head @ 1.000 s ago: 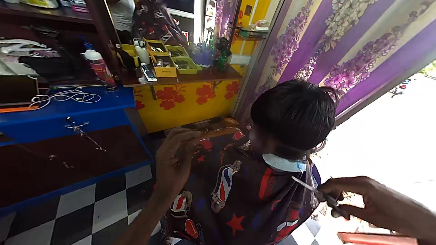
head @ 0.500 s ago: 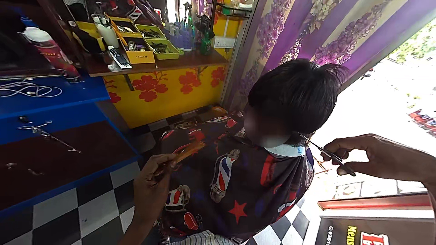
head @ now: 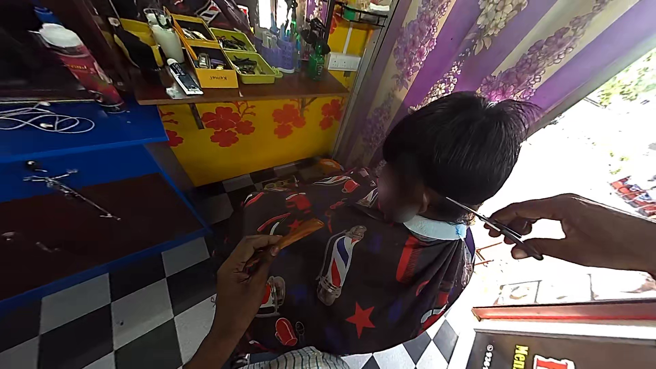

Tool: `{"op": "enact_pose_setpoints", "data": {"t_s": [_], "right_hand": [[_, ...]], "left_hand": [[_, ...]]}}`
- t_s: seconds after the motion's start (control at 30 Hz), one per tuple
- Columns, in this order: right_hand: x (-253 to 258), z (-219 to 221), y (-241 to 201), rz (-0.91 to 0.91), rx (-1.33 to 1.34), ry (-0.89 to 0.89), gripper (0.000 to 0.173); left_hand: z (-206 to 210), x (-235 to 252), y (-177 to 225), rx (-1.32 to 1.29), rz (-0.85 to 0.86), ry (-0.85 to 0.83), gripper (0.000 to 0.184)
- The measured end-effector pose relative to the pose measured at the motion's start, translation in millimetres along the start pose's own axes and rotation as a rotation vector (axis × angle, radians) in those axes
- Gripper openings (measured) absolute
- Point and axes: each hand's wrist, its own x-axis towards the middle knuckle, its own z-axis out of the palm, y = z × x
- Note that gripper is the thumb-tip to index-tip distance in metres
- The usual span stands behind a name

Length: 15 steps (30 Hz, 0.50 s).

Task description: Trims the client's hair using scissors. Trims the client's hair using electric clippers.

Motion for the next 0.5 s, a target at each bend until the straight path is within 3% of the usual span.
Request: {"op": "enact_pose_setpoints", "data": {"t_s": [0.23,0.5], "right_hand": [[9,-3,-9,-0.014,-0.015,0.01,0.035],[2,1,-13,0.019,-0.015,0.029,0.021]], "left_hand": [[-3,-2,-7,-0.013,-0.016,0.007,0.019],[-10,3,-13,-0.003,-0.023,-0.007,0.02]]}}
